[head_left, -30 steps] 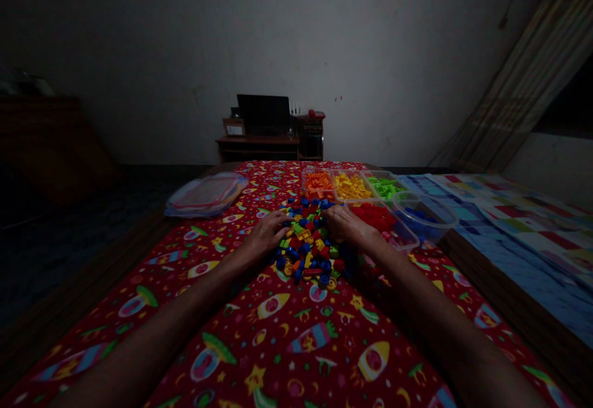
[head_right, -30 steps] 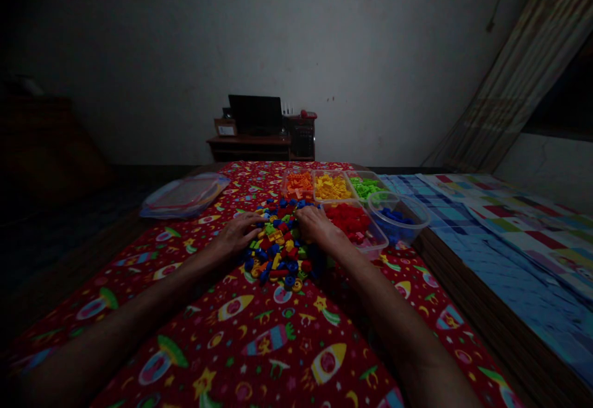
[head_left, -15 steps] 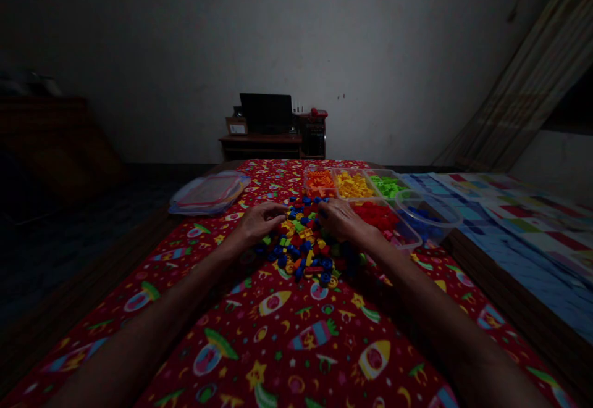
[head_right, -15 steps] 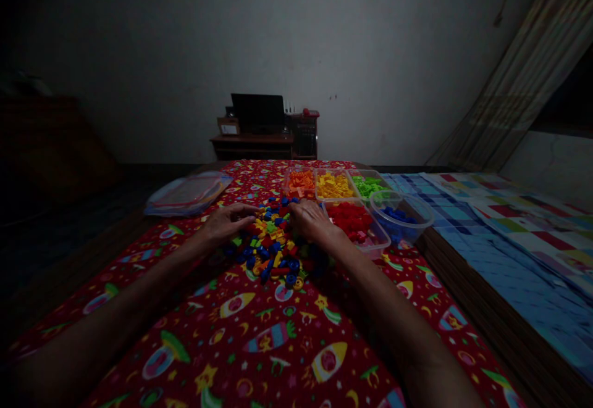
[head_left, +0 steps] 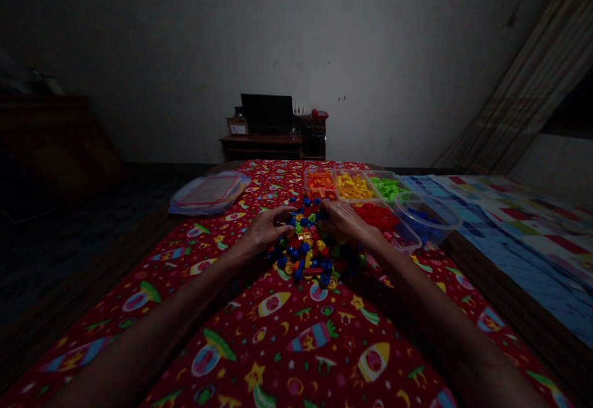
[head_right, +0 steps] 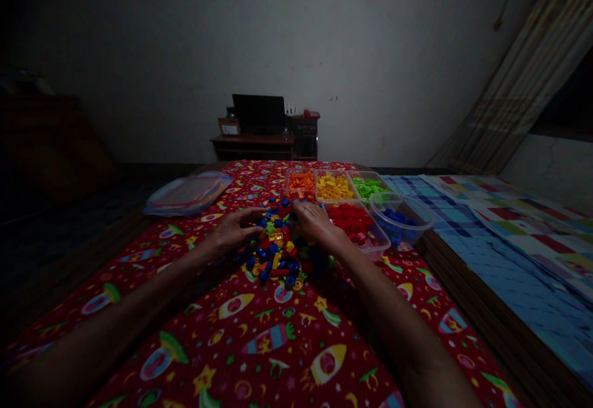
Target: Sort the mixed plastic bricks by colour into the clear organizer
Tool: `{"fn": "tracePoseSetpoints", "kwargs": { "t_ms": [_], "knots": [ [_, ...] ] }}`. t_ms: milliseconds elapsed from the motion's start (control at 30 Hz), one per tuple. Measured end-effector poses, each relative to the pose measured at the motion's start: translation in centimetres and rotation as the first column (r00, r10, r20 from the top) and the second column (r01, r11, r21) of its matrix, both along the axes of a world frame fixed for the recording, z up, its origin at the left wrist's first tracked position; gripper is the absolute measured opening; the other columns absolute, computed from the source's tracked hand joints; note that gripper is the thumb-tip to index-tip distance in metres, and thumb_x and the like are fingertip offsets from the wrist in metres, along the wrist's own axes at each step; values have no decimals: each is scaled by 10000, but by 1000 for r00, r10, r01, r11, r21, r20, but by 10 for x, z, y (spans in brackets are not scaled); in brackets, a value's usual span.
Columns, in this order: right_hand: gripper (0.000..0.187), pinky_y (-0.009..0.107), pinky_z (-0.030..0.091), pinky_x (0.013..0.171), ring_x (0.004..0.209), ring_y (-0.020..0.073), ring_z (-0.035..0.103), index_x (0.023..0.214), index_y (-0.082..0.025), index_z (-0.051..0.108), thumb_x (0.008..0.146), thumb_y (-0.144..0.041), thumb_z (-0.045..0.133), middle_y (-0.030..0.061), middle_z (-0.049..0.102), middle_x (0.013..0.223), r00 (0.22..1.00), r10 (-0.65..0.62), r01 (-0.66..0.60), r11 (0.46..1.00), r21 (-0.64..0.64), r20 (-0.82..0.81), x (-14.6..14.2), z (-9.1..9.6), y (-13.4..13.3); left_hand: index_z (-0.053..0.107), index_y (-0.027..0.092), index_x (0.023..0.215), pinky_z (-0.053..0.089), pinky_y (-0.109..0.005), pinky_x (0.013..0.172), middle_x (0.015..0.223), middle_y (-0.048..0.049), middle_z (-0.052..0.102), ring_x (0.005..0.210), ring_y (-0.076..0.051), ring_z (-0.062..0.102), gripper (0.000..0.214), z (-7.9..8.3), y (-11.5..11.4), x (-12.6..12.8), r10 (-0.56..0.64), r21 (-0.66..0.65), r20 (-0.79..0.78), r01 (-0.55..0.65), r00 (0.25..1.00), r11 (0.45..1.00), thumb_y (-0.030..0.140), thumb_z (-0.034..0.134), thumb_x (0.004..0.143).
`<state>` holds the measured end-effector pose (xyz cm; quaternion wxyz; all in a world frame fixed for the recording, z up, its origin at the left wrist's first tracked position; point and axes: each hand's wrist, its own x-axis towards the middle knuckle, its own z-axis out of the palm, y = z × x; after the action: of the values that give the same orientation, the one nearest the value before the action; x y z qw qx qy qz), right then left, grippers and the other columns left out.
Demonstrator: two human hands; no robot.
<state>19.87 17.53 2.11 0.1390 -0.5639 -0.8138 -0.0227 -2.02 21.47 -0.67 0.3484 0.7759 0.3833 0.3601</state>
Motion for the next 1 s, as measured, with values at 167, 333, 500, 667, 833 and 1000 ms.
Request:
{"fn": "tracePoseSetpoints", "kwargs": {
  "t_ms": [167,333,500,667,833,1000],
  "knots": [
    [148,221,318,587,682,125,503,903,-136,625,794,-113,526,42,626,811,986,22,-22,1000,1,-165,15,21,-4,661,190,1090,536,-389,825,1037,-66,717,954,-263,662,446,4,-5,-1,40,51,-78,-36,996,998,355,641,676],
    [196,230,354,614,738,152,554,924,-139,649,798,-124,501,83,659,869,958,-250,270,950,157,-138,68,43,-5,645,186,1111,548,-362,788,1027,-65,715,913,-244,671,409,3,-2,-4,31,110,-144,-15,989,994,366,582,749],
    [223,251,388,631,804,195,604,931,-120,683,794,-160,511,126,678,899,794,-608,603,790,112,9,131,54,-21,619,176,1140,500,-388,911,1144,-92,662,1039,-239,621,355,-1,-7,2,-3,360,-234,90,972,929,325,535,828],
    [248,275,433,702,911,227,614,965,-141,697,806,-226,526,138,683,970,738,-674,672,733,109,-18,144,59,-33,520,205,1261,330,-448,1084,1352,-93,524,1298,-234,408,352,7,-52,33,-163,581,-445,423,880,695,283,456,925],
    [292,274,433,715,841,203,632,1002,-160,701,849,-256,471,117,700,927,806,-580,592,786,179,-118,114,64,-25,571,253,1158,203,-450,1133,1361,-24,513,1332,-232,342,274,-1,-87,84,-272,557,-678,719,683,417,325,504,902],
    [273,251,401,631,752,180,621,946,-176,708,854,-253,463,114,700,902,872,-487,490,860,142,-59,90,63,-21,623,208,974,238,-434,1096,1124,-44,627,1154,-212,492,159,-10,-75,95,-150,562,-702,671,696,483,246,490,895]
  ]
}}
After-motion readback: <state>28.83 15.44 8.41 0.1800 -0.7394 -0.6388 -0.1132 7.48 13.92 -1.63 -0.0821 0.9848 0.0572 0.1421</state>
